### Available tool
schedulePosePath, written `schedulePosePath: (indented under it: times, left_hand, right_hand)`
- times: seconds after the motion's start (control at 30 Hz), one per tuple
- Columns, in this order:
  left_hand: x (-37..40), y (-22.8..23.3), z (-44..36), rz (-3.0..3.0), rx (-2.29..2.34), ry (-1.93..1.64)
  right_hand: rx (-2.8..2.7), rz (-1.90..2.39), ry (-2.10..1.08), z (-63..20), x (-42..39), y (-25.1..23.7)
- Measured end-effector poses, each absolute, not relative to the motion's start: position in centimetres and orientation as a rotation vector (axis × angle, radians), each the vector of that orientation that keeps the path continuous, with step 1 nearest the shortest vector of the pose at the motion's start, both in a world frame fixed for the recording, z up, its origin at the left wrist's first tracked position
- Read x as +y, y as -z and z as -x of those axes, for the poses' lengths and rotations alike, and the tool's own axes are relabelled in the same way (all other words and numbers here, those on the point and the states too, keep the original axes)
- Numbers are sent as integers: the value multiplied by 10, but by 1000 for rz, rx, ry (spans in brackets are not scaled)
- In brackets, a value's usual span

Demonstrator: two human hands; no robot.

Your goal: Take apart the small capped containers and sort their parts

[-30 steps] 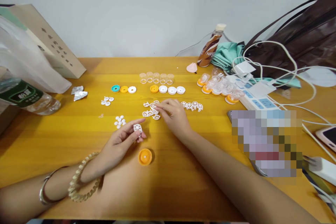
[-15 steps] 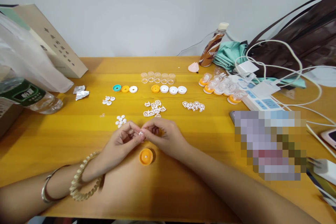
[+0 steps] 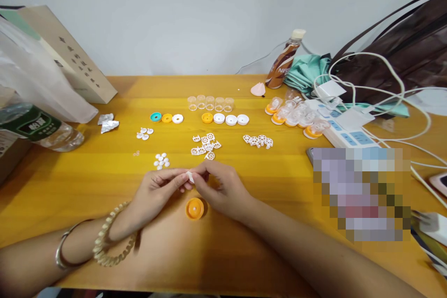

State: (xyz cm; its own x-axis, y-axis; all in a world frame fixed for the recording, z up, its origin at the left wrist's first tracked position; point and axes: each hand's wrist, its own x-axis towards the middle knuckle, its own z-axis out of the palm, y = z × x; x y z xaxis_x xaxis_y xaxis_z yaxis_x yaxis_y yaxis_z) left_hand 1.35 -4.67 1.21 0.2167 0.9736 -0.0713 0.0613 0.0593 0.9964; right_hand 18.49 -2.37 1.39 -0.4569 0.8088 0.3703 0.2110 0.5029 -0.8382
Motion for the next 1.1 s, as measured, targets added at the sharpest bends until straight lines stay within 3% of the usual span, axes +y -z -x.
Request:
schedulePosePath:
  times: [0.5,0.73,0.97,1.1]
  left_hand:
    - [-46,-14,-12,-1304,1076,-968]
    - [-45,-15,-12,-1296,1060,-969]
    - [-47,-16,-13,-1300,1071,-969]
    - [-47,-15,-13,-1298,1079,-968]
  right_hand:
    - [-1565,839,-1381,-177,-21,-5]
    - [-1625,827,-1323,-178,-21,-2]
    - [-1530,869,-1466,-175,-21,-6]
    - [-1731,919,-1211,-179,-21,-6]
